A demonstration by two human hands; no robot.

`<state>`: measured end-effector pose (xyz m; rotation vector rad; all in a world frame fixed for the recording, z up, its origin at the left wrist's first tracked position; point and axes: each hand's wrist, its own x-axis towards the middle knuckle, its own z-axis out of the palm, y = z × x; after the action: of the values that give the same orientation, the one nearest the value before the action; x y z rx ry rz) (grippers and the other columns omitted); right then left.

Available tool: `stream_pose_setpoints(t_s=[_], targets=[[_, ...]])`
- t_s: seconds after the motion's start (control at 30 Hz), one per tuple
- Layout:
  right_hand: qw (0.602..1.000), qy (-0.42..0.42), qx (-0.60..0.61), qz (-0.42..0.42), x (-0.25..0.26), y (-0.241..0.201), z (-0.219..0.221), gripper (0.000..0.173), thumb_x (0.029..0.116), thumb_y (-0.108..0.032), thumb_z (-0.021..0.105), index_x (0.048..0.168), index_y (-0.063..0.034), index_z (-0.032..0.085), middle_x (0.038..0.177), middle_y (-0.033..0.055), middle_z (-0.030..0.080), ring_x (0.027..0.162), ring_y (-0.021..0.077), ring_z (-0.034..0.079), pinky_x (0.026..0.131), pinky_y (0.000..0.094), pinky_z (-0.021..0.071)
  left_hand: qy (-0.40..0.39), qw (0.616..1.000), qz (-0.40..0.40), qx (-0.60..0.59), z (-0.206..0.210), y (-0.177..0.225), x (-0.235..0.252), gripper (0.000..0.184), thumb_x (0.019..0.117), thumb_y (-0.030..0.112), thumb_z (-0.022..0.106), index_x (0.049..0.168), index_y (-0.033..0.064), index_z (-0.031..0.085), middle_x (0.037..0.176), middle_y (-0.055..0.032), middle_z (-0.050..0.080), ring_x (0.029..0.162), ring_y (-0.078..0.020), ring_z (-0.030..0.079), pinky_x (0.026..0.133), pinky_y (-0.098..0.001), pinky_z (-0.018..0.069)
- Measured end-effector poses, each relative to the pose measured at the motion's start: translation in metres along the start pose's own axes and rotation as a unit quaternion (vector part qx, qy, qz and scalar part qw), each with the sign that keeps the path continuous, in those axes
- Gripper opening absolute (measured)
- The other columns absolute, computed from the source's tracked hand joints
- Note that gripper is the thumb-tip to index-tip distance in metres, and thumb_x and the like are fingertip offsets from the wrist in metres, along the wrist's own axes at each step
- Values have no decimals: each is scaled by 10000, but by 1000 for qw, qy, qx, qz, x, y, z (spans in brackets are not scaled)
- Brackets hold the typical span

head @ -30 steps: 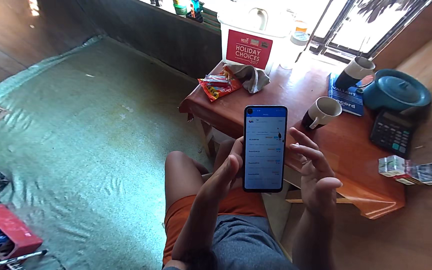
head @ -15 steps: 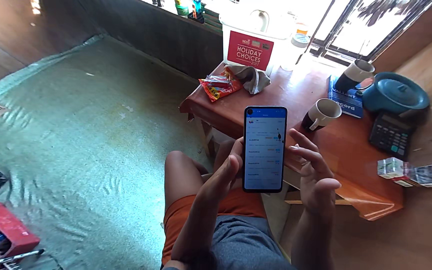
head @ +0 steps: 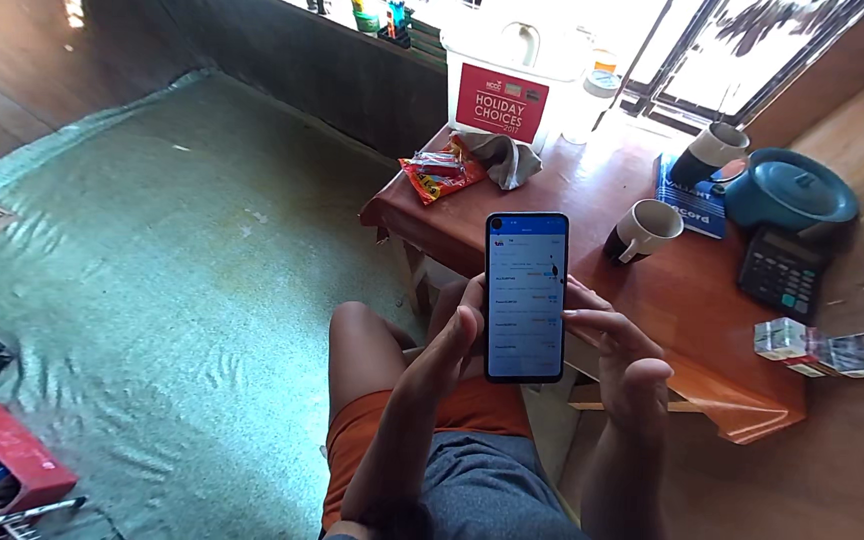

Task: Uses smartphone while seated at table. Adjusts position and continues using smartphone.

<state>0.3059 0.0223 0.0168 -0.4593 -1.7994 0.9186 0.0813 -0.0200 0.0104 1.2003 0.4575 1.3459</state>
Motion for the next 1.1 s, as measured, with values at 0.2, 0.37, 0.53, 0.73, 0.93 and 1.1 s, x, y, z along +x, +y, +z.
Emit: stream_pose_setpoints(t_s=[0.2,0.37,0.53,0.73,0.93,1.1], targets=[[1000,-8,1,0,0,0,-1,697,1006,-700,296,1224,-190,717,1386,30,650,1436,244,459,1231,501,293,2,1000,-4,-2,0,1,-1,992,851,824,486,1519,117,289,1307,-19,627,1166,-118,631,981,-333,544],[1000,-19,6,0,-1,1,-4,706,1009,-702,273,1162,-200,745,1380,43,654,1441,262,453,1235,510,285,14,1000,-1,-8,1,1,0,974,852,818,495,1513,125,318,1317,-28,630,1193,-132,622,1017,-353,527],[1000,-24,0,-7,-2,2,-6,727,1011,-701,253,1125,-187,755,1351,45,673,1422,261,478,1240,514,273,17,1000,2,5,1,3,-1,991,847,832,478,1516,121,310,1299,-21,637,1164,-120,635,991,-337,539],[999,-32,-5,-2,-1,2,-6,736,1014,-699,234,1149,-189,746,1390,43,648,1435,243,461,1248,517,246,19,1000,5,-3,2,4,0,969,868,808,478,1518,112,298,1320,-36,633,1198,-135,625,1026,-354,524],[999,-42,-11,9,-2,2,-6,738,999,-724,239,1145,-207,746,1423,18,618,1441,224,443,1232,499,283,35,999,-7,1,3,4,-1,1019,837,833,490,1522,104,293,1309,-27,630,1171,-117,631,999,-332,534],[999,-51,-8,2,-2,3,-6,721,1009,-706,246,1144,-210,752,1466,18,582,1452,216,429,1228,475,304,33,999,-2,3,2,4,-1,1006,846,832,476,1524,111,296,1314,-24,626,1176,-117,627,1004,-336,531]])
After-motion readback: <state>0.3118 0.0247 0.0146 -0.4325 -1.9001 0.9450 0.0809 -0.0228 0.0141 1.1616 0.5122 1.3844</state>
